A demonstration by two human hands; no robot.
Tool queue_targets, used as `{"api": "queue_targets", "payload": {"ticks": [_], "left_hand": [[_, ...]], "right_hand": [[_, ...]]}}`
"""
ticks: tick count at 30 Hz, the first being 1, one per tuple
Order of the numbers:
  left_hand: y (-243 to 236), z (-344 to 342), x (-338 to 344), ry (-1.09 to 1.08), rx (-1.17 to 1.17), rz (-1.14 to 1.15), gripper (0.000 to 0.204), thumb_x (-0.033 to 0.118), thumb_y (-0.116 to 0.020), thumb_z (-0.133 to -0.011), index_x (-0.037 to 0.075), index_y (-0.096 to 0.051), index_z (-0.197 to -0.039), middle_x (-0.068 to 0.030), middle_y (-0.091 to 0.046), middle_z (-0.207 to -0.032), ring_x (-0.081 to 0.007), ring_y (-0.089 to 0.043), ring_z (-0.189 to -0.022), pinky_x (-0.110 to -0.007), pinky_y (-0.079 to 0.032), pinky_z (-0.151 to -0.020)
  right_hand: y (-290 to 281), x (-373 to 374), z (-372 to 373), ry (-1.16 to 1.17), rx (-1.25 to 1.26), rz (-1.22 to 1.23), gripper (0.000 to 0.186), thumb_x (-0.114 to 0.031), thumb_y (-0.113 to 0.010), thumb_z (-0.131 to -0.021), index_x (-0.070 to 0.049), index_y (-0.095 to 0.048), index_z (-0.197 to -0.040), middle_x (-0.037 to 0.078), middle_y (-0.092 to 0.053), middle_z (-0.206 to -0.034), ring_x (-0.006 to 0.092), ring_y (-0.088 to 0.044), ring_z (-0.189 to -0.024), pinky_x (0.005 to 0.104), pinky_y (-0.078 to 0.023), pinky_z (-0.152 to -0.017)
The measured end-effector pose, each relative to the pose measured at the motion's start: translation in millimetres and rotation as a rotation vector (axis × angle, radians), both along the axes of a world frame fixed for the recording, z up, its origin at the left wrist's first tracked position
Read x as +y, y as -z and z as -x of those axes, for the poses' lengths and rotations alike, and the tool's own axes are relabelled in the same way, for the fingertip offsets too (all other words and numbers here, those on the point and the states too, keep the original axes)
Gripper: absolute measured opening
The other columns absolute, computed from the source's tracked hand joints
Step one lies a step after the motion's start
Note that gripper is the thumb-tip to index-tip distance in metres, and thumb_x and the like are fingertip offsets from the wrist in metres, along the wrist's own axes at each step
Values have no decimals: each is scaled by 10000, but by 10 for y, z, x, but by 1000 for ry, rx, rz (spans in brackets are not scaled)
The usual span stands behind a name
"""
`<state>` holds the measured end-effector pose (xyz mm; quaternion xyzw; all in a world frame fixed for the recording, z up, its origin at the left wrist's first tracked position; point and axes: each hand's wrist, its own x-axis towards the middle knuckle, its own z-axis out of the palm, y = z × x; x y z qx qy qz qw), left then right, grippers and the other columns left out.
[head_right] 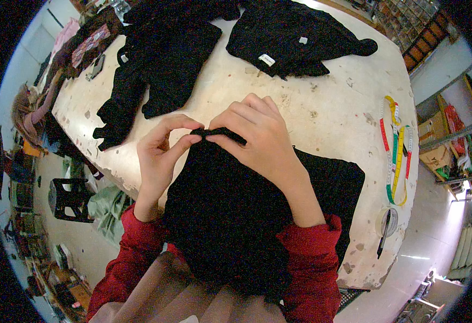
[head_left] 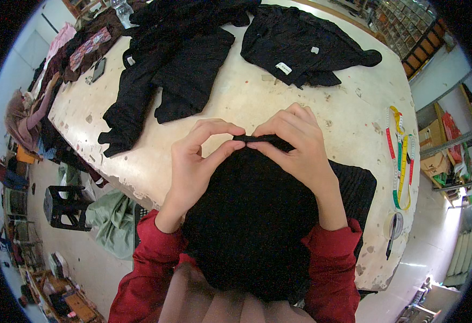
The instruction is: The person lays a black knit garment flat on a table, measures its width with a tape measure, and marks the measured position with a pen. The person then folds the garment and places it aside before repeating the process with another garment.
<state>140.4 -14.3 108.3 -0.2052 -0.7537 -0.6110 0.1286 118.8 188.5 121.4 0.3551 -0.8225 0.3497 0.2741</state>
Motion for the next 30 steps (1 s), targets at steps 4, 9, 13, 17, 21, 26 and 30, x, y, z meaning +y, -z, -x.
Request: {"api": "queue_targets", "payload": {"ticks": [4, 9, 13, 17, 21, 26, 30], "left_hand": [[-51, 13, 28, 13, -12, -18, 186, -1, -704, -835, -8, -690, -1021, -70, -693, -1002, -127, -616, -943, -251, -470, -839], [-115, 57, 58, 119, -270, -176, 154, 79, -675, -889, -4, -680, -1019, -42, -687, -971, -84, -606, -887, -229, -463, -814], [-61, 151, 41, 154, -281, -172, 162, 66, -655, -909, -19, -669, -1046, -34, -685, -972, -64, -604, -895, -219, -470, -819], [12, 248, 102, 96, -206, -62, 157, 111, -625, -939, 7, -651, -1054, -60, -670, -928, -96, -609, -876, -246, -474, -806], [306, 211, -31, 90, -341, 205, 182, 174, -590, -967, 11, -604, -1046, -89, -652, -898, -135, -606, -834, -290, -477, -771], [493, -343, -404, 164, -491, 415, 187, 185, -596, -958, 10, -584, -1024, -89, -623, -846, -148, -567, -764, -294, -467, -715], [507, -552, -522, 39, -545, 472, 209, 195, -643, -921, -7, -587, -931, -99, -574, -835, -160, -518, -743, -297, -429, -674]], "right_hand": [[-48, 4, -20, -1, -29, 49, 179, -137, -800, -724, -84, -675, -842, 7, -629, -774, 194, -522, -738, 321, -400, -731], [-64, 43, -32, -24, -105, 79, 98, -191, -693, -839, -105, -660, -874, 19, -642, -819, 228, -532, -772, 351, -387, -746], [-41, 53, -12, -4, -176, 124, 126, -219, -637, -889, -97, -666, -897, 24, -650, -841, 229, -541, -789, 349, -373, -782], [126, -30, 84, 75, -76, 58, 188, -272, -635, -896, -88, -664, -915, 35, -655, -863, 225, -574, -861, 356, -366, -824], [667, -81, 317, 213, -325, 84, 242, -321, -645, -885, -82, -669, -913, 53, -659, -884, 234, -589, -913, 370, -364, -855], [1030, -34, 441, 255, -439, 91, 276, -355, -624, -896, -84, -678, -905, 60, -659, -891, 238, -585, -904, 376, -360, -855], [1081, -25, 440, 279, -405, 114, 269, -348, -642, -887, -83, -684, -899, 57, -659, -872, 231, -579, -874, 366, -362, -824]]}}
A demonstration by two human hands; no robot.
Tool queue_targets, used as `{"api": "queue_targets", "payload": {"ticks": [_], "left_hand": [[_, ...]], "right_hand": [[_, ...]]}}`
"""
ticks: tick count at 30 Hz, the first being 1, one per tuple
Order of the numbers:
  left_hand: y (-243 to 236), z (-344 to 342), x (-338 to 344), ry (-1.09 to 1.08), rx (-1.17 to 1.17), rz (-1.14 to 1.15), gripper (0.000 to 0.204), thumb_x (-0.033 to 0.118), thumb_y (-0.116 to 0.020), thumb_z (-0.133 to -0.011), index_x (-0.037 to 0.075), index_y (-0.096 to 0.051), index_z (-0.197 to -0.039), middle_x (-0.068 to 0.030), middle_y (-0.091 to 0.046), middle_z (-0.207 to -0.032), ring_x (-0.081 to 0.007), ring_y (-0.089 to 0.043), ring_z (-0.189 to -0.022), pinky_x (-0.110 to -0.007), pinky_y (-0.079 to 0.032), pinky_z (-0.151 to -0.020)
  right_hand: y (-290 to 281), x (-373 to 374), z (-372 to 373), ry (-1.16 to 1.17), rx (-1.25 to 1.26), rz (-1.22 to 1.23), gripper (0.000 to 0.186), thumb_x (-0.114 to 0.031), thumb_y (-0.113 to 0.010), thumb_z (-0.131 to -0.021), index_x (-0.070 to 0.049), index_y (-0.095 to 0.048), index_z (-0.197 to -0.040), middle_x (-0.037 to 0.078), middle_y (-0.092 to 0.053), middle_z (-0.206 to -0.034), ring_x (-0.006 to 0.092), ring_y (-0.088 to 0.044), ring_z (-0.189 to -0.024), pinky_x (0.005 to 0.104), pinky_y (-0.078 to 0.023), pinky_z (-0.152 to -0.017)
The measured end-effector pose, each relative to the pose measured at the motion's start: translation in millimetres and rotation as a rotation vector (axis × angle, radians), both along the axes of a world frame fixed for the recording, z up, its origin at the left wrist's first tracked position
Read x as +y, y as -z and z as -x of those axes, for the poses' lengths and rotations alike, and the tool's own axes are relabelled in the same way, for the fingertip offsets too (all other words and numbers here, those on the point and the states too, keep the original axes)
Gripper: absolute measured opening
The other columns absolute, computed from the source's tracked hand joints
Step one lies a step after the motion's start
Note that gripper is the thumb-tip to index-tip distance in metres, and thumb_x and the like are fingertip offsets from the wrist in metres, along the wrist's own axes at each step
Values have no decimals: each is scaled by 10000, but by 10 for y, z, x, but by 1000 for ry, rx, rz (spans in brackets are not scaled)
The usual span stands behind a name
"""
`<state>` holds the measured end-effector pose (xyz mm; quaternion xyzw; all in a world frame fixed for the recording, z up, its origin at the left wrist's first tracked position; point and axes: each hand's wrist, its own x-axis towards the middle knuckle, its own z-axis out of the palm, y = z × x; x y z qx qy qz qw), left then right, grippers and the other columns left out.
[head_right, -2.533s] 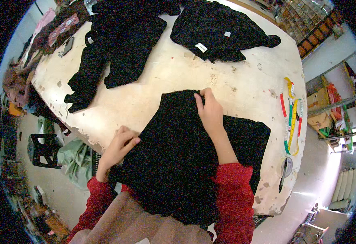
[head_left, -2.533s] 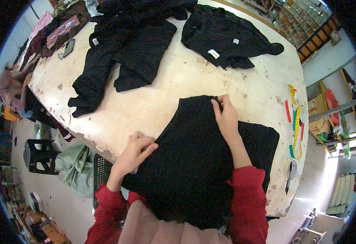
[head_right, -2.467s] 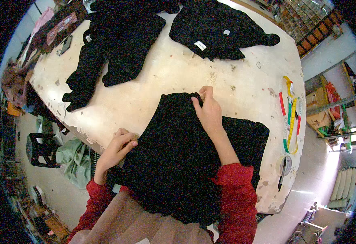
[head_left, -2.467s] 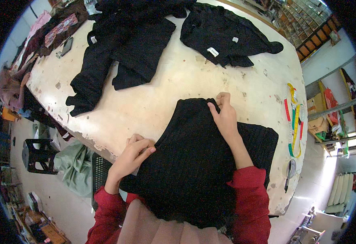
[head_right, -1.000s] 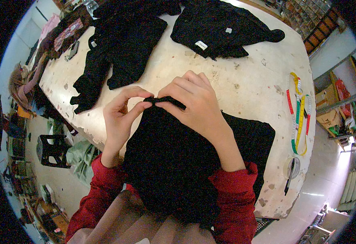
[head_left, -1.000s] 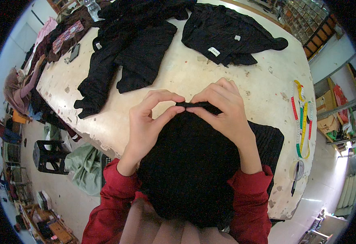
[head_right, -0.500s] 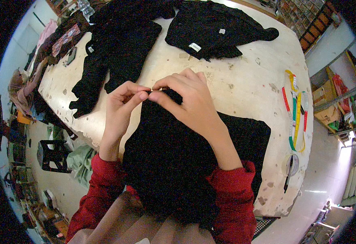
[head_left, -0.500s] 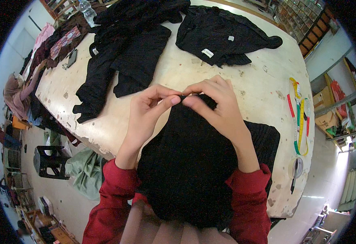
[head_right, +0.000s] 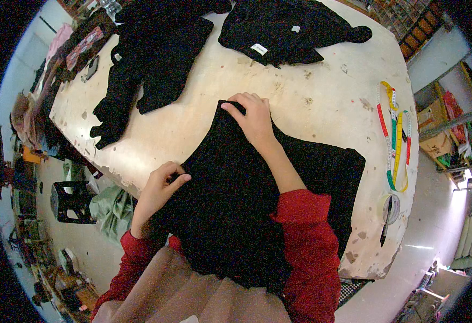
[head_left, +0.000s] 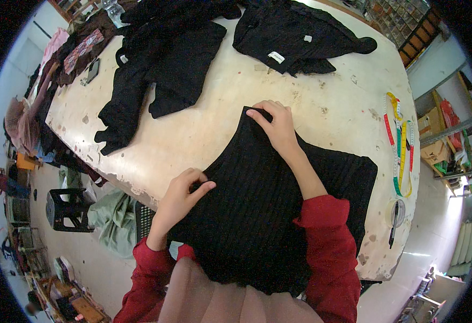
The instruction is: The person lays a black knit garment flat on a table, measures its width with a tape measure, and marks the measured position with a pen. The person then folds the garment and places it aside before repeating the process with another garment.
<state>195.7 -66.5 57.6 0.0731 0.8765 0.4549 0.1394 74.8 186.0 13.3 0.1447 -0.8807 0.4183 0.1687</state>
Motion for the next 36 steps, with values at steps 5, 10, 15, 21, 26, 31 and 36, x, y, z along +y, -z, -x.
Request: {"api": "queue_targets", "payload": {"ticks": [5, 10, 15, 21, 26, 31, 36], "left_hand": [[222, -126, -109, -215, 135, 0, 283, 220, -714, -864, -29, -585, -828, -101, -519, -887, -160, -494, -764, -290, -406, -658], [179, -87, 83, -132, 283, 305, 294, 196, -730, -826, 15, -598, -1016, -134, -540, -1056, -276, -544, -910, -358, -451, -778], [-29, 53, 456, 123, 577, 352, 524, 142, -654, -872, 32, -419, -1327, -205, -453, -1338, -396, -443, -1240, -463, -373, -1037], [408, 482, 717, 222, 679, 462, 763, 409, -525, -946, -30, -214, -1489, -224, -230, -1551, -361, -252, -1431, -480, -217, -1160], [539, 498, 749, 250, 642, 495, 791, 516, -480, -938, -19, -261, -1478, -219, -263, -1539, -347, -262, -1428, -498, -208, -1155], [563, 508, 715, 247, 631, 511, 765, 513, -485, -938, 33, -269, -1494, -159, -236, -1569, -347, -246, -1435, -538, -167, -1157], [530, 481, 775, 248, 591, 573, 746, 497, -498, -937, 94, -257, -1516, -62, -243, -1583, -335, -223, -1446, -613, -85, -1146]], "right_hand": [[22, -25, -8, -5, 43, -164, 254, -333, -656, -883, -82, -690, -888, 56, -648, -846, 209, -556, -839, 345, -344, -810], [98, 57, 100, -3, -52, -183, 220, -259, -576, -945, -70, -684, -979, 58, -669, -930, 220, -585, -961, 345, -345, -895], [-369, 206, -48, 6, 32, -183, 235, -155, -503, -971, -62, -638, -1140, 126, -642, -1111, 283, -575, -1090, 398, -383, -977], [105, 62, -548, -64, 137, -598, 593, -385, -499, -969, 27, -424, -1388, 211, -416, -1455, 312, -388, -1364, 439, -291, -1130], [-26, 272, -569, -148, -176, 2, 498, -363, -543, -965, -52, -512, -1353, 182, -467, -1424, 298, -426, -1338, 404, -313, -1117], [-748, 1217, -1325, 275, -263, -118, 243, -213, -603, -939, -36, -660, -1095, 142, -644, -1151, 276, -620, -1060, 338, -470, -916], [-713, 2361, -2334, 1089, -426, -464, 261, -262, -588, -938, -22, -658, -1009, 176, -623, -981, 341, -610, -922, 424, -476, -830]]}}
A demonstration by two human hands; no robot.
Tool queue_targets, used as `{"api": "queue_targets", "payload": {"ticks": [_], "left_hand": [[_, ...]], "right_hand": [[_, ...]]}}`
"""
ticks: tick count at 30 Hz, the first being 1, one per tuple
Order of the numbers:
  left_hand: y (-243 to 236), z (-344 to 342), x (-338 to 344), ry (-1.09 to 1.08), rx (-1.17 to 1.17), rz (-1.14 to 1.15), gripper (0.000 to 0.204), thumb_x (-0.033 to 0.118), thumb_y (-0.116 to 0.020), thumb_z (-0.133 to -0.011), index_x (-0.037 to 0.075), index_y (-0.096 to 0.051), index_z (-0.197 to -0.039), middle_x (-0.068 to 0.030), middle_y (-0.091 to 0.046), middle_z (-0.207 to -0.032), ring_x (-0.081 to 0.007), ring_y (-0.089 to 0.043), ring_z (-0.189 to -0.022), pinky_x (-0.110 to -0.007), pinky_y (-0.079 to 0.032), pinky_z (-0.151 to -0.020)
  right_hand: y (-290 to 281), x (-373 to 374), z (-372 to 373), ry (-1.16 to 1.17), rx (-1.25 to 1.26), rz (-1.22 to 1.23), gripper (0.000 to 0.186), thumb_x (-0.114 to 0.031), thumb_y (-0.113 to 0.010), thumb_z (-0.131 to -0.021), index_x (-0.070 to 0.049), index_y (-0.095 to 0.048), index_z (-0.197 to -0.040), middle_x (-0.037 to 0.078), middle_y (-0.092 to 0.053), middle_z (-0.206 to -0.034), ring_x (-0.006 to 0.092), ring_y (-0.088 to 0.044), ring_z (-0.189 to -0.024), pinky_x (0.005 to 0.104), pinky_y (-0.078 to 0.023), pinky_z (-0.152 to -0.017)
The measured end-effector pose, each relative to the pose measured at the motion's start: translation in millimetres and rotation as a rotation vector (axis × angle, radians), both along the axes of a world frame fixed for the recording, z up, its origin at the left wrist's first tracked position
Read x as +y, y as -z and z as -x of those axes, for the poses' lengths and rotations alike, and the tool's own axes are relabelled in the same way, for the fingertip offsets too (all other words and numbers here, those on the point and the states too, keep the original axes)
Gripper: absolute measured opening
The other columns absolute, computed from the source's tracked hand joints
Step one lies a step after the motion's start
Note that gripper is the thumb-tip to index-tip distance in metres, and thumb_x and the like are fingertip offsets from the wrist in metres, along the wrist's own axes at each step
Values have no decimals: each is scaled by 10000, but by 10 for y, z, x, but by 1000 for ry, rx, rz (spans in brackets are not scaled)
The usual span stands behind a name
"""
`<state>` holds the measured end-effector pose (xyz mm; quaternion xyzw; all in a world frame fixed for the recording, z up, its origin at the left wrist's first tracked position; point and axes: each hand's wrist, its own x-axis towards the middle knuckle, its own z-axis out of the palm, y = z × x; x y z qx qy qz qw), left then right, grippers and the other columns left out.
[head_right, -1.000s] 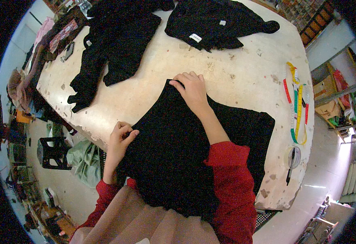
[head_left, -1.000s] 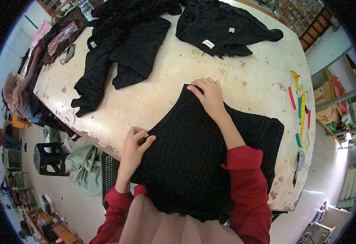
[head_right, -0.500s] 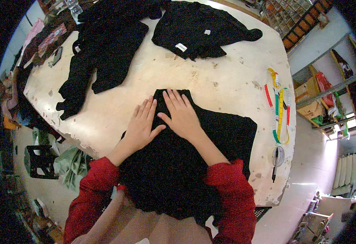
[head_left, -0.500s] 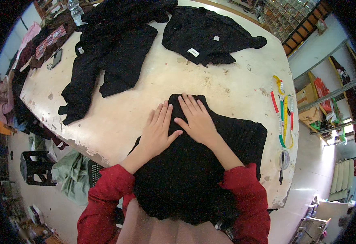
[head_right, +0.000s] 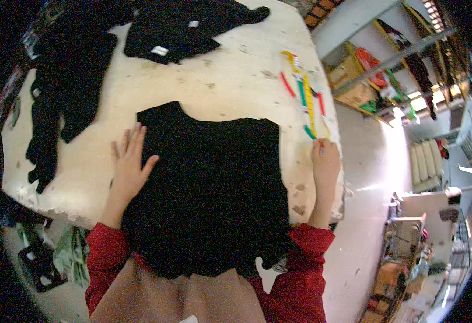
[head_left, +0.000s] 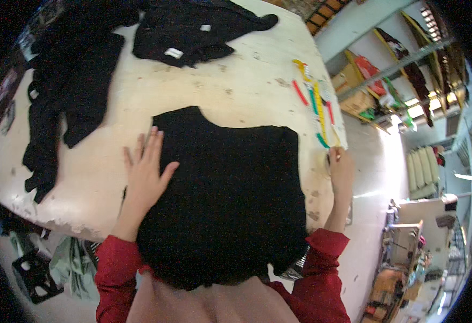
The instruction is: The person lays a black knit garment flat on a table, measures its width with a tape measure, and marks the measured position with a pen. The person then folds the garment and places it aside before repeating the process with another garment.
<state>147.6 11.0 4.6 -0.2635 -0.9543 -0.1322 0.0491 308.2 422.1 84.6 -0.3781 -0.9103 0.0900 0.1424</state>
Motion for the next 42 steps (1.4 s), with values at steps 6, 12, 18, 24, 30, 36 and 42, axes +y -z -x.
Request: {"api": "queue_targets", "payload": {"ticks": [6, 12, 18, 24, 30, 36, 42], "left_hand": [[-103, -21, 67, 20, -27, 70, 730, 470, -491, -957, 162, -183, -1543, -30, -248, -1583, -311, -192, -1461, -605, -88, -1154], [-79, -15, 10, 41, 43, 58, 678, 433, -487, -969, 163, -224, -1533, -35, -281, -1569, -310, -175, -1462, -587, -59, -1165], [-67, -26, 48, 92, 98, 21, 619, 376, -515, -961, 151, -310, -1501, -47, -324, -1543, -327, -217, -1432, -580, -60, -1159], [-52, -33, 52, 89, 86, -5, 608, 370, -528, -952, 154, -336, -1487, -48, -335, -1533, -333, -226, -1425, -585, -72, -1151], [-64, -21, -23, 91, 60, -27, 653, 385, -552, -940, 156, -302, -1497, -108, -286, -1543, -336, -210, -1433, -594, -77, -1149], [-741, -317, 15, 375, -153, -153, 611, 330, -563, -951, 88, -340, -1466, -167, -273, -1534, -350, -267, -1406, -554, -162, -1145], [-942, -824, 189, 627, -1382, -1087, 457, 307, -430, -1034, -19, -371, -1349, -104, -549, -1123, -194, -528, -1070, -348, -395, -979]], "right_hand": [[541, 202, -452, 40, 56, -296, 322, -337, -575, -920, -82, -663, -1096, 151, -642, -961, 316, -621, -937, 424, -463, -850], [521, 344, -405, 105, -44, -97, 349, -222, -625, -884, -79, -602, -1202, 136, -656, -952, 292, -626, -907, 394, -469, -829], [494, 666, -602, 136, 138, 33, 361, -152, -614, -881, -54, -586, -1227, 115, -657, -853, 194, -610, -781, 326, -466, -730], [554, 428, -533, -215, 257, -72, 355, -145, -612, -901, 1, -565, -1222, 161, -646, -1010, 266, -628, -846, 361, -484, -788], [421, 67, -613, -113, 85, 152, 329, -63, -547, -908, 17, -547, -1226, 216, -617, -1121, 347, -602, -1002, 391, -476, -870], [-320, -612, -424, -338, 465, 779, 423, -234, -590, -948, -45, -504, -1316, 31, -606, -1044, 112, -561, -937, 255, -450, -769], [-200, -1452, 188, -982, 48, 1389, 461, -258, -457, -1023, -48, -391, -1427, 38, -533, -1194, 114, -520, -906, 256, -451, -783]]}}
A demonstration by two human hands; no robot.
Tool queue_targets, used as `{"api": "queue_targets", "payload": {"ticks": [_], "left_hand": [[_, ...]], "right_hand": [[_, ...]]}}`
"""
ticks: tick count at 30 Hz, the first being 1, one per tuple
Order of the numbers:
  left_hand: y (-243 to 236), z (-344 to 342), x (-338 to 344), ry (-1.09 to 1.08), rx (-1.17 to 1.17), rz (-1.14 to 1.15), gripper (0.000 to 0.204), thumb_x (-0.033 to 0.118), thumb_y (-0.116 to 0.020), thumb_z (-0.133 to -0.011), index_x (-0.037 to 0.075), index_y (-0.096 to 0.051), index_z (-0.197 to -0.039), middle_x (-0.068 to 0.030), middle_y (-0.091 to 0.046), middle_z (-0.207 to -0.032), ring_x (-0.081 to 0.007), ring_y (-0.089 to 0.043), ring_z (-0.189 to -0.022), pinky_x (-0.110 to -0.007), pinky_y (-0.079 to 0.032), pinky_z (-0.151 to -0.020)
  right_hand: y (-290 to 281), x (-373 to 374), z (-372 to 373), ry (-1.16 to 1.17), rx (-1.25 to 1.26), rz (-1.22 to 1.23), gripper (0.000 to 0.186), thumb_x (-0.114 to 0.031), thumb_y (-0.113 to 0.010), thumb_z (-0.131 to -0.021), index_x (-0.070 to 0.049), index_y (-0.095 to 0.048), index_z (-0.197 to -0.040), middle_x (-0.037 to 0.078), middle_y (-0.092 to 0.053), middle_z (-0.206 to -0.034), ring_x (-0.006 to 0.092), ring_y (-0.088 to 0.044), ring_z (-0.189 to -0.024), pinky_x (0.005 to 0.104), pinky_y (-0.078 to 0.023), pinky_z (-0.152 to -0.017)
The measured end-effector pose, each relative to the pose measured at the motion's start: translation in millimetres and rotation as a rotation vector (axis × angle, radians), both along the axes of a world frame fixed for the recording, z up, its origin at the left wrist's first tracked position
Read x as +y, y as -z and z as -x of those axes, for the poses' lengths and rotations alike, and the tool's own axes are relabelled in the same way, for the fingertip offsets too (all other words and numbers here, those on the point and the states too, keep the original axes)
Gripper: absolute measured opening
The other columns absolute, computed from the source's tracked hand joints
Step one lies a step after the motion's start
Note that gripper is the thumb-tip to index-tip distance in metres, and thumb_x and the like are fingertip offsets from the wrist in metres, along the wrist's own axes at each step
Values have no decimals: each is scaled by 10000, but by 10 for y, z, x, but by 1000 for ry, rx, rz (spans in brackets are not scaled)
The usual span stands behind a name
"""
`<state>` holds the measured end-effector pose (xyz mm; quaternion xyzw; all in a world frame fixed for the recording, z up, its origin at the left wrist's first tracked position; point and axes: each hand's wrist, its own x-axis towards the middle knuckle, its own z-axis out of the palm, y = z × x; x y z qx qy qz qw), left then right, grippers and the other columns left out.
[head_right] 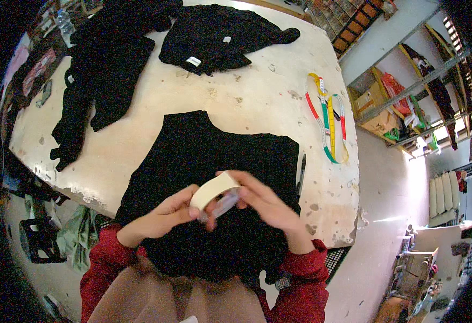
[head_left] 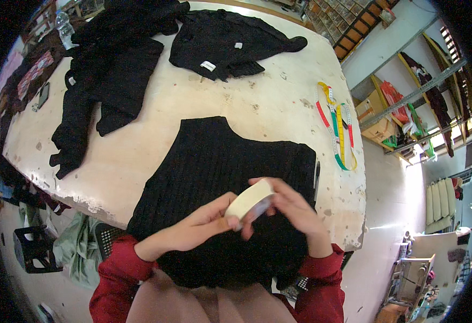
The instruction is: The person lays a black knit garment flat on a table, measures its width with a tape measure, and marks the measured position with a pen. The person then folds the garment and places it aside before repeating the process with another garment.
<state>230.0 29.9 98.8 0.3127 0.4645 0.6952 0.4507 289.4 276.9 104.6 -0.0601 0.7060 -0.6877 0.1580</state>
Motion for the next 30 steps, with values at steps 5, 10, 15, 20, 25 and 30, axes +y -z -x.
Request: {"api": "queue_targets", "payload": {"ticks": [5, 10, 15, 20, 25, 30], "left_hand": [[37, -159, -33, -126, 204, 266, 261, 218, -425, -1039, 12, -411, -1198, -43, -534, -874, -128, -545, -802, -288, -448, -742], [92, -211, -57, -266, 598, 450, 290, 169, -527, -987, 27, -405, -1208, -137, -614, -866, -297, -617, -810, -365, -465, -767], [132, -279, 24, -489, 914, 422, 355, 142, -604, -927, 72, -427, -1226, -119, -668, -845, -299, -662, -788, -375, -481, -762], [198, -276, 25, -437, 922, 462, 217, 145, -620, -893, 138, -583, -1106, -107, -630, -737, -315, -645, -662, -416, -504, -628], [216, -588, 266, -596, 1387, 192, 195, 194, -630, -803, 159, -649, -994, 28, -661, -774, -108, -600, -570, -241, -459, -502], [195, -1175, 339, -314, 1535, -327, 278, 237, -489, -866, 173, -538, -1133, -26, -556, -763, -171, -591, -623, -322, -460, -573]], "right_hand": [[177, -362, 88, 193, 250, -160, 305, -166, -518, -994, -38, -583, -1263, 73, -564, -1177, 118, -557, -973, 269, -456, -827], [108, -505, 126, 384, 284, -297, 128, -2, -697, -836, -8, -673, -962, 74, -657, -943, 165, -621, -882, 287, -486, -823], [209, -665, -197, 416, 815, -631, 254, 12, -764, -732, -75, -677, -954, 66, -647, -942, 247, -629, -879, 339, -510, -777], [98, -679, -423, 386, 784, -461, 264, 18, -793, -720, -62, -646, -924, 95, -628, -890, 254, -620, -856, 350, -498, -762], [166, -411, -412, 599, 466, 28, 215, 17, -764, -743, -53, -625, -893, 60, -585, -808, 200, -575, -800, 327, -475, -737], [236, 340, -323, 1223, 486, 71, 386, -254, -579, -940, -44, -460, -1241, 119, -558, -1165, 232, -525, -1097, 401, -447, -880]]}}
